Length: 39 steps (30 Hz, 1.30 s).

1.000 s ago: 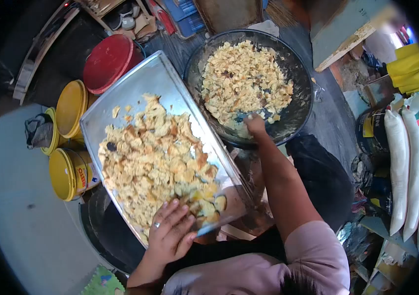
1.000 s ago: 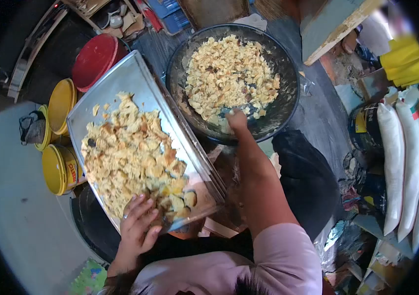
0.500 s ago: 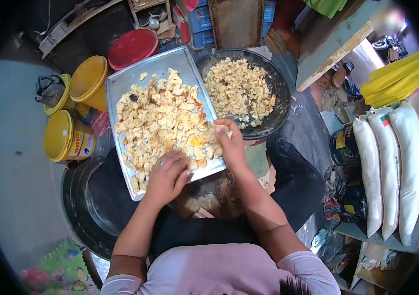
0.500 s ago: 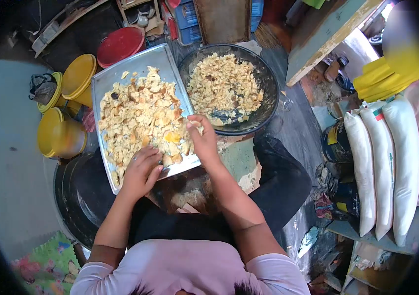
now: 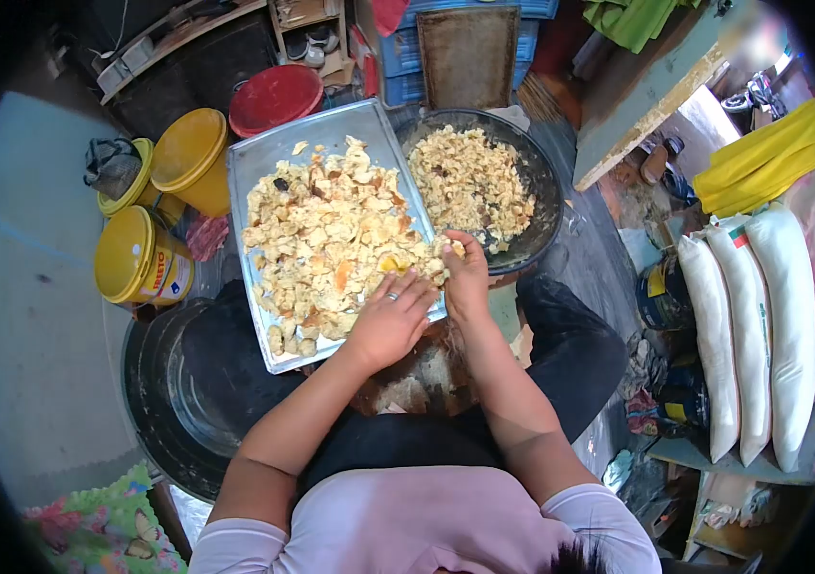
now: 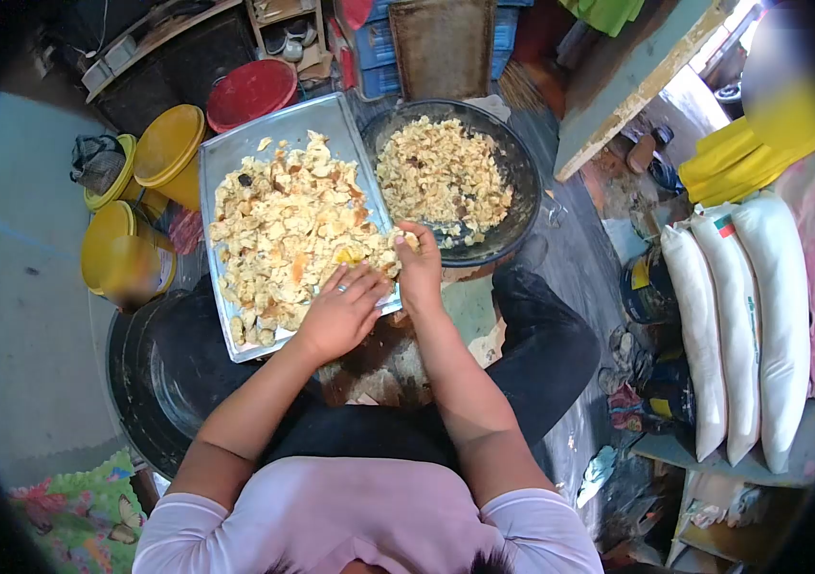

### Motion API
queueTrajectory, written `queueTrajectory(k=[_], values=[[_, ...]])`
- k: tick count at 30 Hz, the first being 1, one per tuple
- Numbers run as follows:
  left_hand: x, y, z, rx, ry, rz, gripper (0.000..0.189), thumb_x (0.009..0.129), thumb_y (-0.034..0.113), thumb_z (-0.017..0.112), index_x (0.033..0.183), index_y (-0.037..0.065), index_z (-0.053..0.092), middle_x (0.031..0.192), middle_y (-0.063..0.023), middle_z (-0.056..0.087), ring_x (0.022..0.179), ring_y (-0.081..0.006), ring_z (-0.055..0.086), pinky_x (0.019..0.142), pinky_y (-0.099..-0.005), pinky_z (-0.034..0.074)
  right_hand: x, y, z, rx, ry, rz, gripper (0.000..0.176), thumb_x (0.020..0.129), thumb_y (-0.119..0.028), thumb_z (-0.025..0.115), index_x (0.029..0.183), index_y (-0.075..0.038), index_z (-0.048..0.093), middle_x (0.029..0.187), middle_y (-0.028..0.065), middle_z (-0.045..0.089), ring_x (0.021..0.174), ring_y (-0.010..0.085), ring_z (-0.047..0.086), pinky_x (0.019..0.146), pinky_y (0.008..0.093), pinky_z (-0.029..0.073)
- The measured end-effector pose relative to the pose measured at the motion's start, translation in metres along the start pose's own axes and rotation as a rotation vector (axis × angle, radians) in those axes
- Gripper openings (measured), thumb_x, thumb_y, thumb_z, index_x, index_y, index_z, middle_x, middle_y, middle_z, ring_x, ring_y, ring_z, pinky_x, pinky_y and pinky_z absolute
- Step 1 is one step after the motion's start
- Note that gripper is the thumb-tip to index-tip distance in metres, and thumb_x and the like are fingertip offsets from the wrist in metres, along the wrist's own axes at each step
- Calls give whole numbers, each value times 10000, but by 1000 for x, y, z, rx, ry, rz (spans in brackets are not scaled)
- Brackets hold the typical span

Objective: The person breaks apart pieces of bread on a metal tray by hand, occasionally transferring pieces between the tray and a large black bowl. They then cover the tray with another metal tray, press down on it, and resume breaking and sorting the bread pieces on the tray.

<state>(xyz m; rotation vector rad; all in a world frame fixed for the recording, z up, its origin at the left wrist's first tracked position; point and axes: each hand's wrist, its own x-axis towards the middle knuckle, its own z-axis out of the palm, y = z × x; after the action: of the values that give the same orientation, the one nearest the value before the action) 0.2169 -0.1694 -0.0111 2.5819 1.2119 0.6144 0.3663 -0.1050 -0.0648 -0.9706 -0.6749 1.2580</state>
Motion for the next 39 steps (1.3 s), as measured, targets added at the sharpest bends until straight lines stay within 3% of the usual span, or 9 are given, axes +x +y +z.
queueTrajectory(k=[9,11,13,15,19,23,29,37,39], values=[[3,0,8,107,-91,3,308,875,191,559,1157,69,585,1190,-100,543,1258,-252,436,1106,-462,257,48,-5,27,-128,-72,-4,218,898,3,546,1109,-49,542,937,38,568,809,100,571,724,228,460],[-2,-3,6,78,-88,42,283,865,172,580,1129,71,601,1171,-93,552,1233,-247,465,1095,-467,280,60,8,29,-501,-138,-304,220,879,-4,565,1094,-50,563,955,25,579,791,80,565,703,211,445],[-7,-4,5,61,-67,66,277,861,165,589,1120,71,605,1173,-92,553,1226,-248,474,1090,-469,287,61,4,34,-598,-172,-268,236,866,-21,580,1100,-49,570,1021,33,590,893,91,564,786,219,442],[-10,-6,5,42,-51,87,271,856,158,598,1112,70,610,1174,-91,554,1219,-248,483,1086,-471,294,58,-1,39,-700,-356,-491,252,860,-43,597,1111,-46,571,1085,46,592,1024,133,544,898,257,415],[-13,-6,5,25,-7,111,281,856,161,600,1120,65,608,1222,-94,543,1234,-249,472,1091,-476,284,58,-5,36,-419,-472,-131,310,904,-88,543,1212,-53,547,1299,94,505,1206,201,457,1015,315,340],[-13,-7,-2,-11,9,72,318,862,176,593,1159,63,590,1264,-101,527,1256,-259,452,1098,-484,268,55,-11,26,-475,-478,-227,337,943,-134,475,1267,-51,517,1381,118,429,1278,210,387,1065,323,277],[-13,-4,7,13,-50,76,364,887,249,557,1201,65,567,1286,-104,513,1286,-253,416,1109,-499,225,49,-12,17,-258,-471,-58,405,957,-270,451,1293,-48,493,1436,158,352,1343,262,310,1099,346,221],[-18,-6,6,28,-97,86,368,888,253,553,1215,84,570,1279,-95,525,1280,-234,426,1121,-503,189,27,-17,26,-1317,-663,-497,613,963,-401,413,1443,-51,264,1499,266,159,1398,379,171,1130,452,133],[-19,-7,4,31,-118,93,368,886,250,553,1216,87,571,1270,-91,532,1278,-232,428,1124,-502,184,24,-18,26,-1313,-680,-494,631,963,-413,394,1454,-52,228,1503,262,144,1398,386,162,1131,479,108]])
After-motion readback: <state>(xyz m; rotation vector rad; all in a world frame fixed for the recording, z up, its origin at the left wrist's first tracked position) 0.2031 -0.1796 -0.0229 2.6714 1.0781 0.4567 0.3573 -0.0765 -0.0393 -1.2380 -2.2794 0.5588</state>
